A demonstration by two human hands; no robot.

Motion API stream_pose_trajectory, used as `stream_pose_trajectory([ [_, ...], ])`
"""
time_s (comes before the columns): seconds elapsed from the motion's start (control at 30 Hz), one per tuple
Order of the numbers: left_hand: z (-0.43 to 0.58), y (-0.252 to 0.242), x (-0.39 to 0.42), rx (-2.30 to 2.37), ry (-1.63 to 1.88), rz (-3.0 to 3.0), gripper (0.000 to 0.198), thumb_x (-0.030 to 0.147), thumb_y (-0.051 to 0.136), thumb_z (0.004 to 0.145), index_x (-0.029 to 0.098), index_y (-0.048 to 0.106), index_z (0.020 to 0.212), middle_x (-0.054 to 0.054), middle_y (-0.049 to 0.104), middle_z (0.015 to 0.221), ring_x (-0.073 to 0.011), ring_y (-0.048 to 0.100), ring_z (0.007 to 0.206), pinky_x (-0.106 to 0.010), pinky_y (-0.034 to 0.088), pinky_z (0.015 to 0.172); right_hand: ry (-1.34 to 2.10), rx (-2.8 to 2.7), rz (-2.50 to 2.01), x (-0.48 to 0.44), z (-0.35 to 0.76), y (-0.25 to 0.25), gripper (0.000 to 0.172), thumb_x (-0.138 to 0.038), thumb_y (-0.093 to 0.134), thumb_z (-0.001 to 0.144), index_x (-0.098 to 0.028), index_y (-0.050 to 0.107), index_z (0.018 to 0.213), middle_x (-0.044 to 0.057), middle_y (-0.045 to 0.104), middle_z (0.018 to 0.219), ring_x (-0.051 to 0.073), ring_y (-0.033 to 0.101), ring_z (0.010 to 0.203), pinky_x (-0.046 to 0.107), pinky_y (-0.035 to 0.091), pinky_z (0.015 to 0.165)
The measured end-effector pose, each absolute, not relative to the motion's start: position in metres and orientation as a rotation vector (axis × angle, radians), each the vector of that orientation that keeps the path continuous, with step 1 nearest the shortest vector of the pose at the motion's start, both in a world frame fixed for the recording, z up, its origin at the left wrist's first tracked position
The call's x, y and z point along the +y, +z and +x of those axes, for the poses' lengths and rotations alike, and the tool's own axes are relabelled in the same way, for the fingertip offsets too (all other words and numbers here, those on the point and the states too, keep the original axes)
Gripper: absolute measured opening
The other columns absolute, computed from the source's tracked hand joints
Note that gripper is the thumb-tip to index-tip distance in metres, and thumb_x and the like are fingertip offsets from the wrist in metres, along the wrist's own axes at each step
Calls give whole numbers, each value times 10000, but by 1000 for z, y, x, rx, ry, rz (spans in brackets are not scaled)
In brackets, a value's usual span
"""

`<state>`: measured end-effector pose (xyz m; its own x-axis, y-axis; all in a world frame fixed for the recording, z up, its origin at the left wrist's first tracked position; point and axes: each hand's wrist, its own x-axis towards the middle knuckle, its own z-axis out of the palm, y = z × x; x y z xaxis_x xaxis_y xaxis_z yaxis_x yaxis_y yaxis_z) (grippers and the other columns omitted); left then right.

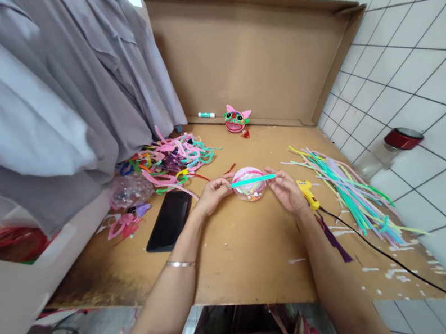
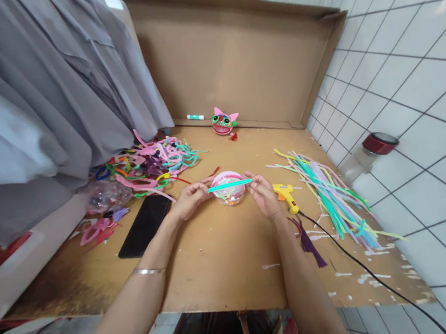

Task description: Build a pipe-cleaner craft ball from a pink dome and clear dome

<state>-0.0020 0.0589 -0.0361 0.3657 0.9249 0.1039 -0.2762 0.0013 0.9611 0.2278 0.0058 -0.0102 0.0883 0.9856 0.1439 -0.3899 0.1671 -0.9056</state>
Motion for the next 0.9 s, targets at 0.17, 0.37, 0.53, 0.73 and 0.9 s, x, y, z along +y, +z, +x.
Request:
stream_pose_trajectory([
  [0.17,-2,-35,58,702,1074,1211,203,287,717,632,136,581,612,-165,582,1315,-308,524,1239,-430,398,1017,1194,-939,-827,6,226,-9,252,-424,753,663,-233,588,668,54,676,1176,229,596,1108,396,419,1027],
  [0.37,-1,-31,56,722,1065,1248,202,288,714,636,136,585,605,-173,586,1310,-312,521,1246,-437,381,1032,1114,-948,-921,6,224,-10,315,-461,782,658,-228,570,674,51,672,1164,216,612,1065,381,452,980],
  [0.53,-1,-30,55,708,1057,1223,231,316,737,622,133,596,613,-168,595,1294,-303,544,1211,-430,396,1019,1074,-934,-938,7,224,-11,312,-455,794,649,-220,588,663,52,678,1156,206,627,1016,372,471,949],
  [0.73,-1,-32,56,655,1049,1187,297,374,781,608,132,609,623,-158,584,1302,-293,574,1165,-426,409,1008,1044,-901,-948,8,222,-15,321,-466,802,627,-218,597,646,57,706,1081,210,629,992,389,474,948],
  [0.9,0,-35,56,606,1070,1227,324,430,775,660,136,638,666,-156,626,1243,-282,566,1177,-424,381,1035,1009,-886,-1004,13,225,-23,348,-472,814,576,-213,589,630,60,708,1028,197,627,912,377,474,912],
])
